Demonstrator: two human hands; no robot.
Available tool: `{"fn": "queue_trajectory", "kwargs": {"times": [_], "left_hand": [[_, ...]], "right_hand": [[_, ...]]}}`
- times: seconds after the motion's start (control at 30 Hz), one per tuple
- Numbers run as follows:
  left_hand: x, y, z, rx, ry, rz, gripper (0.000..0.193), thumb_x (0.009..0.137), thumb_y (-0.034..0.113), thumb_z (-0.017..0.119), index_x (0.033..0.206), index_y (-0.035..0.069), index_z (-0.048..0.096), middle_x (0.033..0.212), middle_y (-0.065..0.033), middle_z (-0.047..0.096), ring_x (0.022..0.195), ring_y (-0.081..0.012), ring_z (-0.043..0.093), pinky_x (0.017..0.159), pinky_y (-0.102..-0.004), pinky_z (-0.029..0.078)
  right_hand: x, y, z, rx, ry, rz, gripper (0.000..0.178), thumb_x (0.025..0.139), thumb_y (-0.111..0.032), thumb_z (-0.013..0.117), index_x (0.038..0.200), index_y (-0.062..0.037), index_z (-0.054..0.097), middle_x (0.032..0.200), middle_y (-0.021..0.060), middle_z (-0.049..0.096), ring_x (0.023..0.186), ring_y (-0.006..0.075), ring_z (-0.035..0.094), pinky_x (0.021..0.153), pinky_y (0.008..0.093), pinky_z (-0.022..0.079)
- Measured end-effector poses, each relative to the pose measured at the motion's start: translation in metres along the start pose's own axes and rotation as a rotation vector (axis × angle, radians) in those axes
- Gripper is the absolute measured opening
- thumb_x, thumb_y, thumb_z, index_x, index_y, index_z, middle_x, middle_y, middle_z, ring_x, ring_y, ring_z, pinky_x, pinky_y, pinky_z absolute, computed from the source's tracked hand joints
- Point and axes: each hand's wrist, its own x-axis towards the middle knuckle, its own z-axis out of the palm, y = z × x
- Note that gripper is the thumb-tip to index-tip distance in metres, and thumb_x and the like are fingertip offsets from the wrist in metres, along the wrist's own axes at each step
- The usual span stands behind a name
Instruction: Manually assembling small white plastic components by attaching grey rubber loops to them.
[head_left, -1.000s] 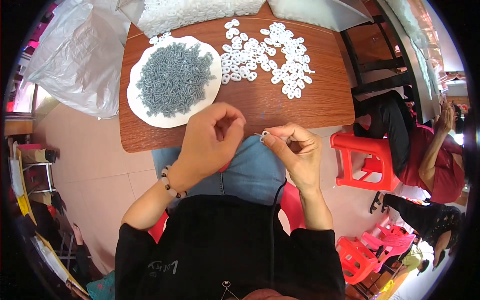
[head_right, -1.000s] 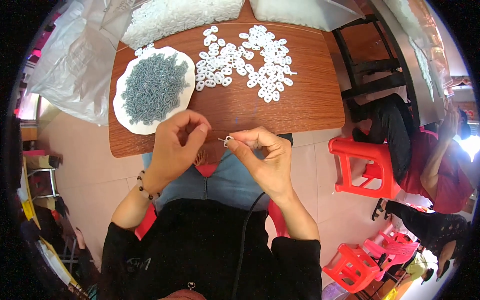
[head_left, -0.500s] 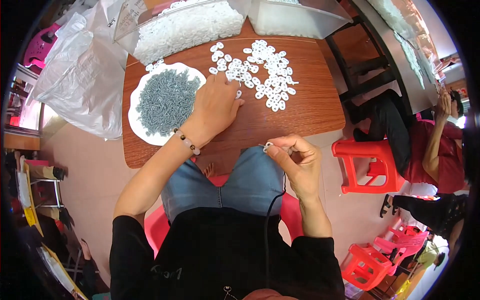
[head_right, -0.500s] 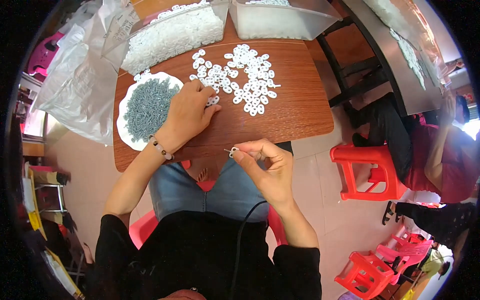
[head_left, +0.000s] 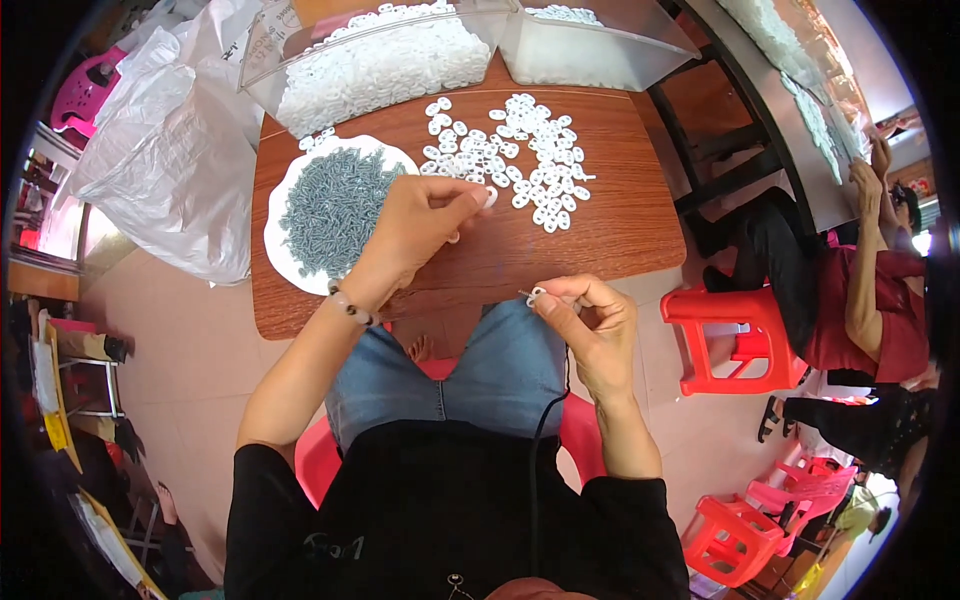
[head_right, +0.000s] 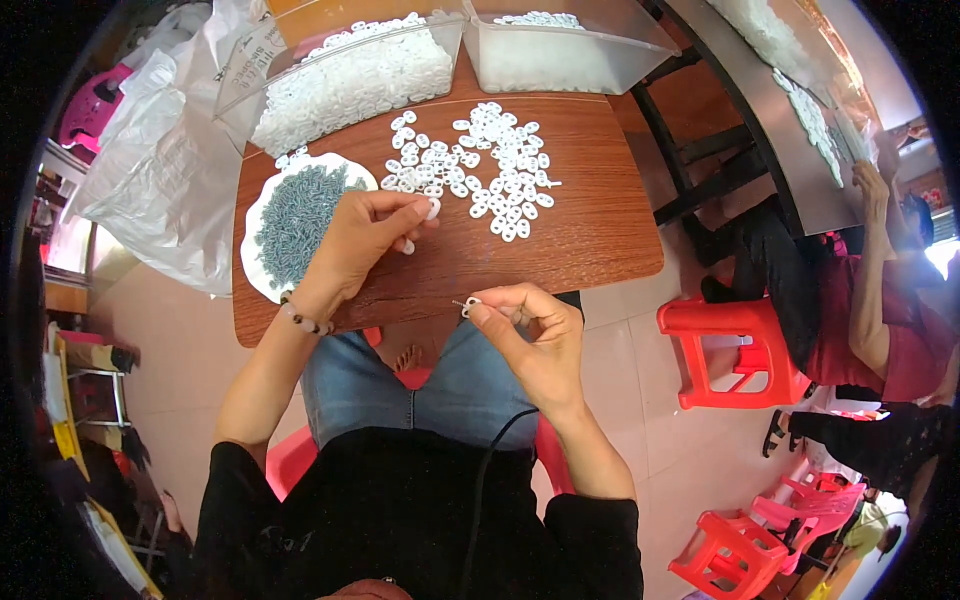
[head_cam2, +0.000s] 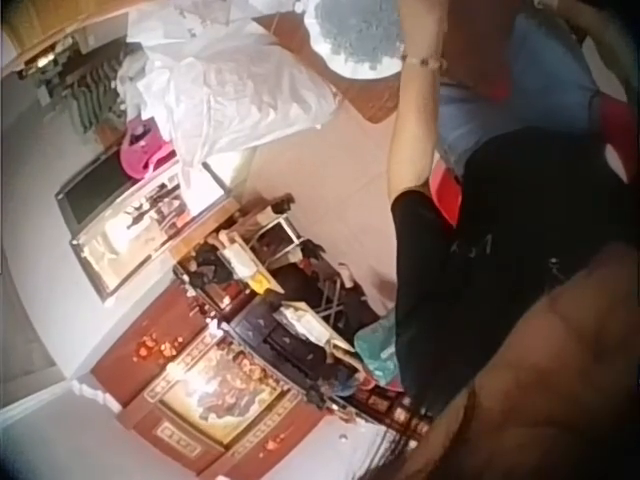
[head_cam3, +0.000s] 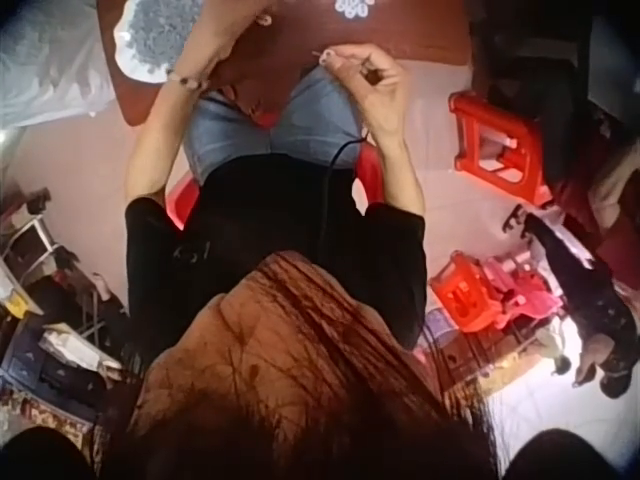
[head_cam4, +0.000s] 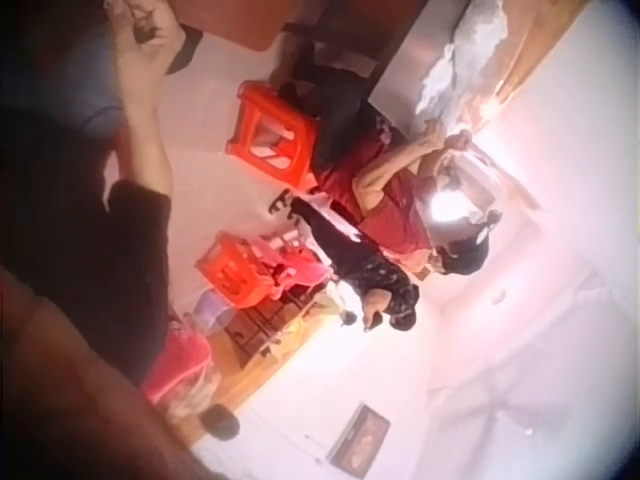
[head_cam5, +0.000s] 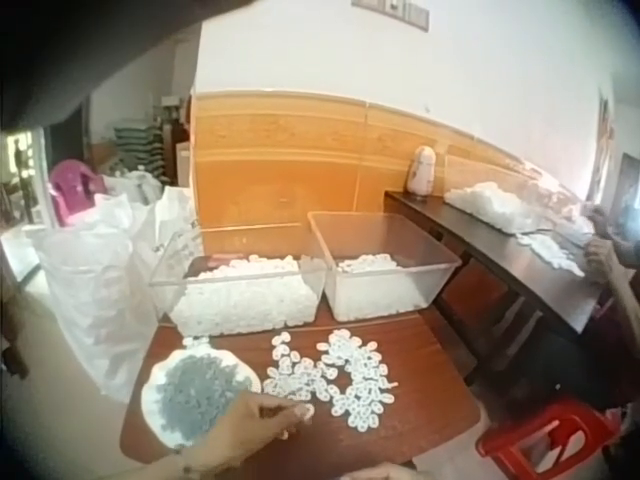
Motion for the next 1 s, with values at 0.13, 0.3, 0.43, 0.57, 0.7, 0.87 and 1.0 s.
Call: {"fn": "queue_trajectory", "kwargs": {"times": [0.13,0.3,0.43,0.57,0.7,0.87,1.0], "left_hand": [[-0.023,0.003,0.000,-0.374,-0.118,-0.245,0.024,0.088,0.020,0.067,0.099,-0.002,0.069,0.088,-0.0058,0.068,0.066,-0.0039,0.053,0.059,-0.0175,0.043],[-0.046,0.000,0.006,-0.473,-0.142,-0.287,0.025,0.088,0.021,0.067,0.101,-0.001,0.068,0.089,-0.0063,0.068,0.068,-0.0036,0.054,0.061,-0.0172,0.045],[-0.058,-0.002,0.012,-0.513,-0.182,-0.265,0.025,0.088,0.021,0.066,0.102,0.000,0.068,0.090,-0.0063,0.068,0.070,-0.0041,0.056,0.062,-0.0170,0.046],[-0.061,-0.001,0.020,-0.512,-0.235,-0.256,0.022,0.089,0.018,0.064,0.101,0.000,0.067,0.087,-0.0056,0.068,0.070,-0.0051,0.057,0.062,-0.0177,0.046],[-0.077,-0.003,0.026,-0.283,-0.240,-0.204,0.015,0.089,0.014,0.062,0.092,0.000,0.065,0.078,-0.0041,0.065,0.064,-0.0058,0.057,0.058,-0.0192,0.046],[-0.081,0.001,0.040,-0.194,-0.373,-0.249,0.012,0.086,0.009,0.062,0.090,-0.002,0.063,0.074,-0.0017,0.062,0.060,-0.0049,0.055,0.052,-0.0182,0.043],[-0.078,-0.015,0.047,-0.286,-0.324,-0.171,0.012,0.086,0.008,0.061,0.091,-0.002,0.062,0.074,-0.0022,0.063,0.061,-0.0049,0.055,0.052,-0.0178,0.043]], "right_hand": [[0.001,-0.003,0.003,0.046,0.009,0.009,0.008,0.083,0.002,0.066,0.091,0.0018,0.067,0.082,0.0061,0.068,0.074,0.0083,0.061,0.069,0.0199,0.047],[0.003,-0.003,0.003,0.052,0.016,0.028,0.008,0.083,0.000,0.066,0.091,0.0017,0.067,0.081,0.0056,0.067,0.074,0.0084,0.061,0.069,0.0204,0.047],[0.003,-0.003,0.003,0.063,0.021,0.028,0.008,0.083,0.000,0.066,0.091,0.0017,0.066,0.082,0.0059,0.067,0.075,0.0086,0.061,0.069,0.0206,0.047],[0.001,-0.005,0.003,0.090,0.030,0.025,0.009,0.084,0.001,0.065,0.093,0.0017,0.066,0.084,0.0076,0.068,0.077,0.0096,0.062,0.072,0.0218,0.049],[0.001,-0.001,0.006,0.268,-0.030,0.034,0.011,0.085,0.001,0.063,0.096,0.0022,0.064,0.089,0.0095,0.068,0.079,0.0105,0.063,0.072,0.0227,0.050],[0.001,0.002,0.003,0.424,-0.145,0.104,0.008,0.087,0.001,0.061,0.095,0.0022,0.063,0.089,0.0077,0.067,0.078,0.0104,0.063,0.070,0.0233,0.051],[0.000,0.004,0.004,0.406,-0.214,0.088,0.007,0.089,-0.002,0.061,0.095,0.0017,0.062,0.088,0.0058,0.066,0.078,0.0092,0.062,0.068,0.0235,0.051]]}}
